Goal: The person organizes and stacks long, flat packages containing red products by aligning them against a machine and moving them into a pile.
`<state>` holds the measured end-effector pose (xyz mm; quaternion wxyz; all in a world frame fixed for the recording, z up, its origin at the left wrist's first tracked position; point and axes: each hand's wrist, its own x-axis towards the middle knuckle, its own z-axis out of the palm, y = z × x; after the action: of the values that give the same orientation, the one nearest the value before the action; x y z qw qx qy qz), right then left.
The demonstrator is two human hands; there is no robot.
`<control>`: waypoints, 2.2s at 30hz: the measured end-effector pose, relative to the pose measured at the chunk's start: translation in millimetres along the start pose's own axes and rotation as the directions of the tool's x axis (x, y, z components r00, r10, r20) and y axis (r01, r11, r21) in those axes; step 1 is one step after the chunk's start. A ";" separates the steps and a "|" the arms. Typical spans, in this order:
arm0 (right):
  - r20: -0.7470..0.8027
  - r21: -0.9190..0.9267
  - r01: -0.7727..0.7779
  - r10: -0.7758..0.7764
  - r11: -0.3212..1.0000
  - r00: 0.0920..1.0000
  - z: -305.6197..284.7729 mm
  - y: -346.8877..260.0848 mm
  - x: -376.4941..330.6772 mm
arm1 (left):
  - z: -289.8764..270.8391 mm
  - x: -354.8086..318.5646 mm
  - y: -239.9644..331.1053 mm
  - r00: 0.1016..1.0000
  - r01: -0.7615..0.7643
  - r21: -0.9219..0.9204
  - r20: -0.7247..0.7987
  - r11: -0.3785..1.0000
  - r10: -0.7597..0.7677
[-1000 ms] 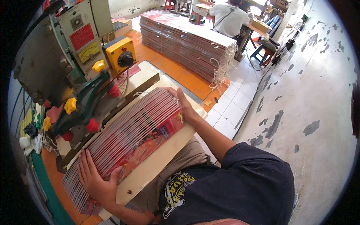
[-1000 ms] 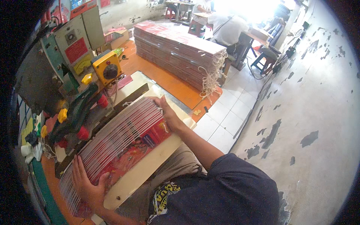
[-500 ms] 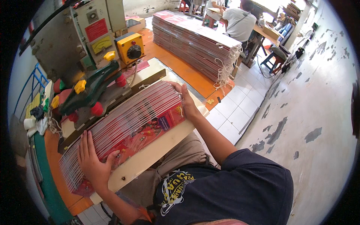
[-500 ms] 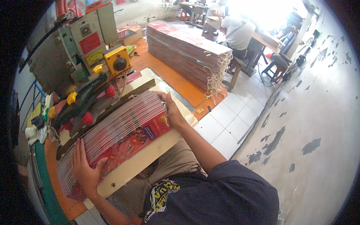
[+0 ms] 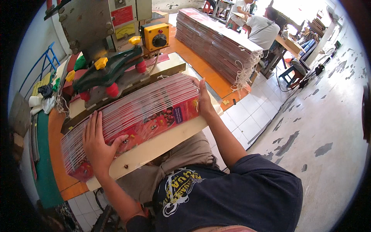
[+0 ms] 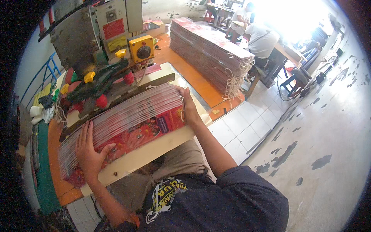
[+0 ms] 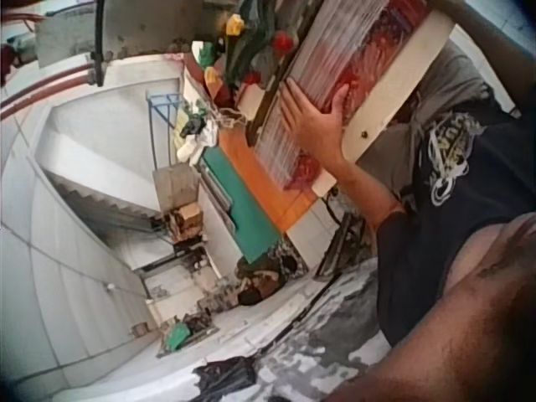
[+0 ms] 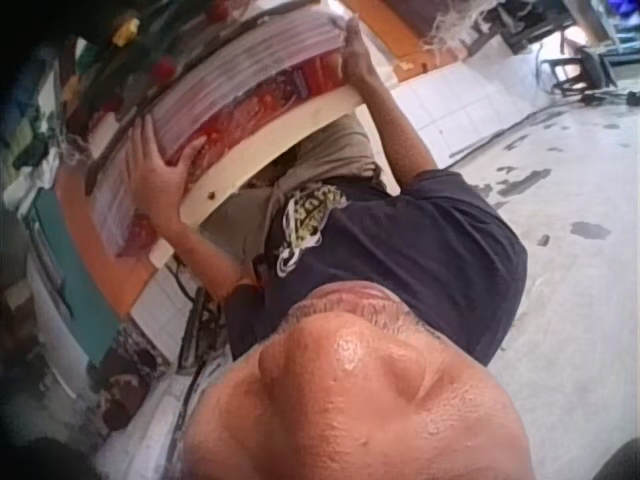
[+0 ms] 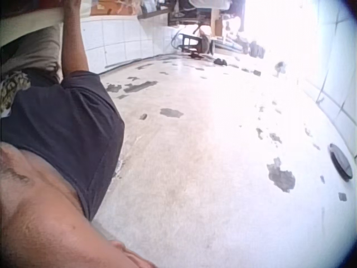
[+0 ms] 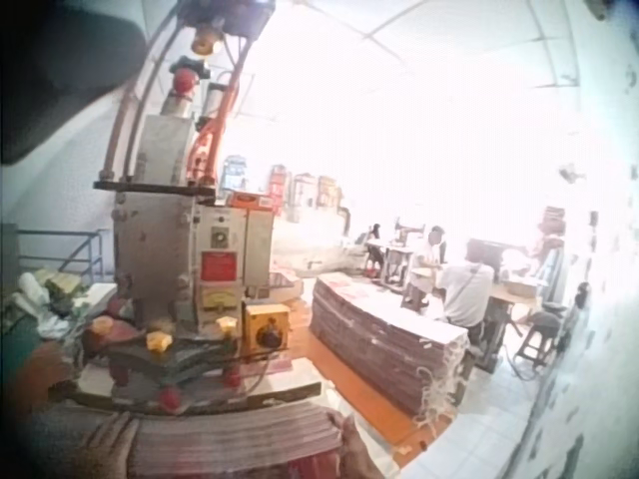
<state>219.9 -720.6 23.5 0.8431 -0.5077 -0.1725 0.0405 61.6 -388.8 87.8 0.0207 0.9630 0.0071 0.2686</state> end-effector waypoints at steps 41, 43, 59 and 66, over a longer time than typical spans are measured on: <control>-0.167 -0.141 0.015 -0.039 0.990 0.985 3.8 10.1 3.5 | 41.0 -136.3 -146.7 0.347 0.172 -0.976 -0.064 0.130 -0.936; -0.131 -0.001 0.038 -0.038 0.999 0.991 -12.6 14.0 7.9 | 43.8 -127.4 -139.4 0.402 0.240 -0.960 -0.040 0.147 -0.915; -0.321 -0.312 0.338 -0.434 0.888 0.842 -11.4 2.6 1.3 | 38.5 -134.7 -126.0 0.476 0.155 -0.980 -0.037 0.126 -0.879; -0.313 -0.262 0.334 -0.407 0.905 0.858 -24.2 -8.3 -11.9 | 46.1 -146.2 -139.1 0.546 0.341 -0.835 -0.198 0.432 -0.814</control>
<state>215.9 -747.9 17.5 0.7971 -0.5450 -0.1130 -0.2342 -40.0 -255.2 -33.3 0.4855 0.6675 0.2601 0.5011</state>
